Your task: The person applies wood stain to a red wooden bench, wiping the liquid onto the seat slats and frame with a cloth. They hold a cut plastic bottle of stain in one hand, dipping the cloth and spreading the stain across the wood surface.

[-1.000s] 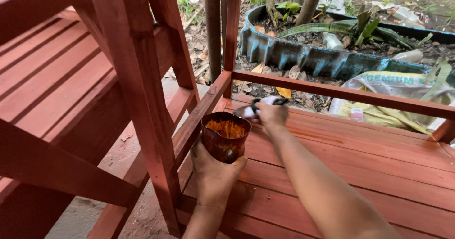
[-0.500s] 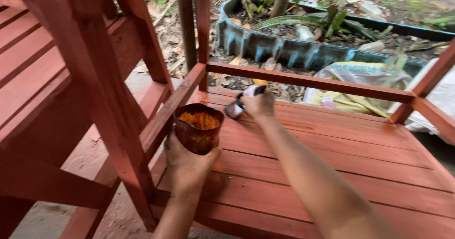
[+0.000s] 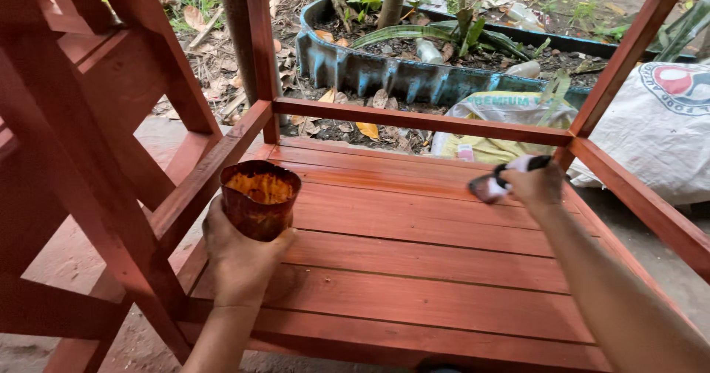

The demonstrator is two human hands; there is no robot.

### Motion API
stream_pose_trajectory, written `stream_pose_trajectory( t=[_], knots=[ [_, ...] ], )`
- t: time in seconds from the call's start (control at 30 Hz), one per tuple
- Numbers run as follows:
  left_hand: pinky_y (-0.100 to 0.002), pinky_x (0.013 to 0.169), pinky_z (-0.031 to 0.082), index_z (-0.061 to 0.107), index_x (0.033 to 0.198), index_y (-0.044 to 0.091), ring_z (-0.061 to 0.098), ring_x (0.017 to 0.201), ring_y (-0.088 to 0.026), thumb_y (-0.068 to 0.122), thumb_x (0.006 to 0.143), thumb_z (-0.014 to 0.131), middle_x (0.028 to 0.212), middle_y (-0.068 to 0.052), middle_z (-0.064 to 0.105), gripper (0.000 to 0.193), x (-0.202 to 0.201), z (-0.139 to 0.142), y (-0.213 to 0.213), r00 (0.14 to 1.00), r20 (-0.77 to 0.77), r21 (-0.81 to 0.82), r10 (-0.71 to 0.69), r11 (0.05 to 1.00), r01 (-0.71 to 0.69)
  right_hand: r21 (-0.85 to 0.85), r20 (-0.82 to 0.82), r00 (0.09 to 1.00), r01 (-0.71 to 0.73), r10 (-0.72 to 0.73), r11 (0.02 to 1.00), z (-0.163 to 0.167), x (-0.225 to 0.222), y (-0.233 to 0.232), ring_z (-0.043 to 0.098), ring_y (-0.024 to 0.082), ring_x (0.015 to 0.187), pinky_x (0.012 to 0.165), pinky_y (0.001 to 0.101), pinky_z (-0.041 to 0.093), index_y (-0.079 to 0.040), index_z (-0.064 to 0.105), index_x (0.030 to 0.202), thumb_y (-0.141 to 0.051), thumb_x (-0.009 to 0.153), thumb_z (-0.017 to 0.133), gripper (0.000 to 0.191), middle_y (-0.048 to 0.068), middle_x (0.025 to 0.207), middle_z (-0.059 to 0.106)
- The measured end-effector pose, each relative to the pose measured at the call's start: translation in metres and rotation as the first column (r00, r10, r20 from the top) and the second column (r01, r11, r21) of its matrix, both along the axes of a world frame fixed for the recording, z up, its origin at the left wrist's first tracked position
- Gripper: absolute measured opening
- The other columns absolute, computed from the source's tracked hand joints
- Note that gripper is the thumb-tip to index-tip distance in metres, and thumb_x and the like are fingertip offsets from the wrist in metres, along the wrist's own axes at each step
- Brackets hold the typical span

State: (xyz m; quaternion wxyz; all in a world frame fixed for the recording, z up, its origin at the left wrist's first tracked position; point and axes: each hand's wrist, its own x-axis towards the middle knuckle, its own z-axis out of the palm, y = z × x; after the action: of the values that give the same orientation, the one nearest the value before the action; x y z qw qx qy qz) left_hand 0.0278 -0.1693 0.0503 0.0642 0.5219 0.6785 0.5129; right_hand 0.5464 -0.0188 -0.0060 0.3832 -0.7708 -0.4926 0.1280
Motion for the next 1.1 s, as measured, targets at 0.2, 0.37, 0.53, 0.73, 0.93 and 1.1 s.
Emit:
stream_pose_trajectory(
  t=[0.2,0.37,0.53,0.73,0.93,1.1],
  knots=[
    [-0.051,0.107,0.046,0.04,0.14,0.002,0.052,0.126,-0.043,0.026,0.052,0.095,0.132,-0.024,0.054,0.107,0.003,0.009,-0.002,0.999,-0.024,-0.112,0.026,0.993,-0.028,-0.06,0.486,0.871,0.113,-0.07,0.992,0.014,0.078,-0.019,0.072,0.03,0.076,0.072,0.0437,0.058,-0.013,0.076,0.094,-0.036,0.072,0.087,0.034,0.011,0.077,0.072],
    [-0.051,0.106,0.047,0.035,0.144,0.005,0.052,0.126,-0.041,0.026,0.054,0.095,0.135,-0.025,0.05,0.111,0.004,0.018,-0.006,0.997,0.077,-0.214,0.024,0.977,-0.007,-0.145,0.328,0.935,0.194,-0.138,0.97,0.023,0.096,-0.028,0.075,0.031,0.072,0.072,0.0425,0.059,-0.009,0.073,0.092,-0.031,0.079,0.082,0.027,0.013,0.075,0.075],
    [-0.05,0.106,0.048,0.032,0.145,0.004,0.052,0.126,-0.041,0.027,0.054,0.096,0.135,-0.026,0.049,0.114,0.005,0.024,-0.005,0.997,0.067,-0.291,0.049,0.956,-0.027,-0.088,0.428,0.886,0.235,-0.177,0.968,0.019,0.102,-0.027,0.073,0.03,0.083,0.077,0.0426,0.057,-0.015,0.076,0.095,-0.026,0.077,0.081,0.023,0.012,0.085,0.076],
    [-0.048,0.104,0.05,0.035,0.144,0.004,0.057,0.122,-0.041,0.028,0.053,0.096,0.134,-0.025,0.051,0.112,0.004,0.018,-0.003,0.993,0.112,-0.258,0.028,0.966,0.002,0.006,0.638,0.758,0.171,-0.135,0.985,0.014,0.119,-0.039,0.071,0.036,0.092,0.079,0.0467,0.057,-0.02,0.077,0.102,-0.03,0.082,0.081,0.023,0.013,0.099,0.075],
    [-0.049,0.102,0.051,0.037,0.142,0.003,0.057,0.122,-0.042,0.03,0.054,0.096,0.132,-0.026,0.053,0.109,0.004,0.012,-0.002,0.998,0.06,-0.183,0.02,0.983,-0.009,-0.221,0.585,0.809,0.215,-0.047,0.951,0.025,0.095,-0.021,0.074,0.034,0.097,0.085,0.0464,0.059,-0.021,0.078,0.106,-0.037,0.075,0.084,0.035,0.013,0.098,0.079],
    [-0.05,0.102,0.049,0.036,0.142,0.003,0.055,0.122,-0.042,0.027,0.052,0.097,0.132,-0.027,0.052,0.112,0.004,0.012,-0.002,0.997,0.064,-0.232,0.036,0.973,-0.02,-0.218,0.539,0.842,0.146,-0.006,0.965,0.037,0.098,-0.01,0.075,0.033,0.1,0.089,0.0441,0.059,-0.018,0.079,0.102,-0.042,0.077,0.084,0.036,0.014,0.103,0.078]
  ],
)
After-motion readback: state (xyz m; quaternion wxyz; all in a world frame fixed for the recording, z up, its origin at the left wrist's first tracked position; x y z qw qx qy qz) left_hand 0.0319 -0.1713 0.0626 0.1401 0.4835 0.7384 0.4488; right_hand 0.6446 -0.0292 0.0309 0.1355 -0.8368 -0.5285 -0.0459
